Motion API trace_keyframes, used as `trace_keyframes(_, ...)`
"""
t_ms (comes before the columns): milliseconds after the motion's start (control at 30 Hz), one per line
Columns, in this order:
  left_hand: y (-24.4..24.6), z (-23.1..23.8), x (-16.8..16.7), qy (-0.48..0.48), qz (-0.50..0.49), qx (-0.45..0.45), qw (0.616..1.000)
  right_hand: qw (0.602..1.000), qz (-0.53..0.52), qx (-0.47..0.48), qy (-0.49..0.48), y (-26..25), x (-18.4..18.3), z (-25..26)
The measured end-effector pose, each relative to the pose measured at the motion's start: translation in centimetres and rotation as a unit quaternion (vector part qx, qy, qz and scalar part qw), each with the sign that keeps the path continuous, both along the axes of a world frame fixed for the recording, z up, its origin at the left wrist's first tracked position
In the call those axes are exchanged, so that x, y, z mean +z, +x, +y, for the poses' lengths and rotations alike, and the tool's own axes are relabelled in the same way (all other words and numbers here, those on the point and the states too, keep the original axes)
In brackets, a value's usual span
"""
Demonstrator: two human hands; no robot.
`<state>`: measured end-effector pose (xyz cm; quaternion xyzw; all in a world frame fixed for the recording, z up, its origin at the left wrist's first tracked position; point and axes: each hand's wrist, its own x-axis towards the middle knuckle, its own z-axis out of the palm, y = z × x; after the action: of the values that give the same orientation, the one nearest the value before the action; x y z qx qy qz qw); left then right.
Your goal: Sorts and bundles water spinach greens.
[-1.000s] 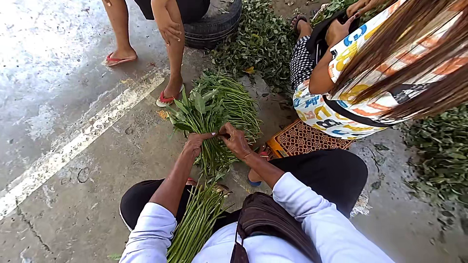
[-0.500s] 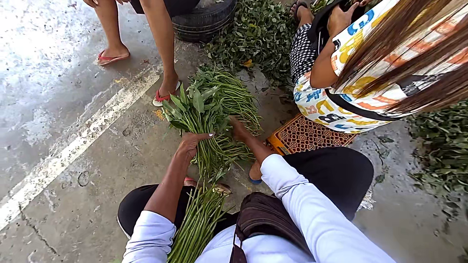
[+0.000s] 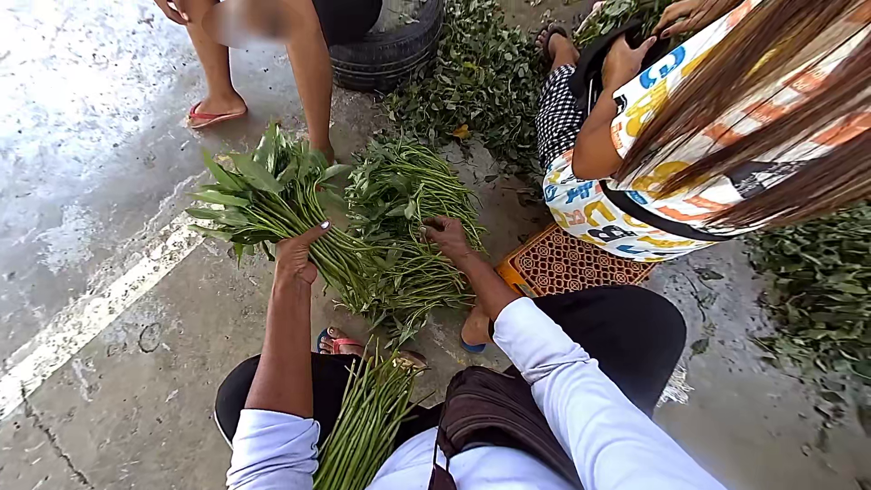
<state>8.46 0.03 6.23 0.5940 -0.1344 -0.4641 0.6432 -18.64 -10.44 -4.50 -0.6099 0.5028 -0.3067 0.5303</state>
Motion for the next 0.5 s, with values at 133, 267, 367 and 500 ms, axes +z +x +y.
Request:
trace_keyframes(133,-2.2,0.0,-1.4,0.048,0.021,0.005,0.999,0.996,-0.071,-0.051,0.006,1.3,2.4,1.3)
trace_keyframes(267,-4.8,0.1,-3.1,0.089,0.035,-0.016,0.995,0.992,0.038,-0.054,-0.104,3.2,4.8,2.9)
trace_keyframes(367,-6.0,0.4,-3.2,0.094,0.025,-0.020,0.995,0.988,0.098,-0.043,-0.114,3.8,5.7,3.0)
trace_keyframes(500,-6.4,0.8,-2.9,0.087,0.013,0.012,0.996,0.987,0.132,-0.049,-0.075,3.5,5.4,2.1)
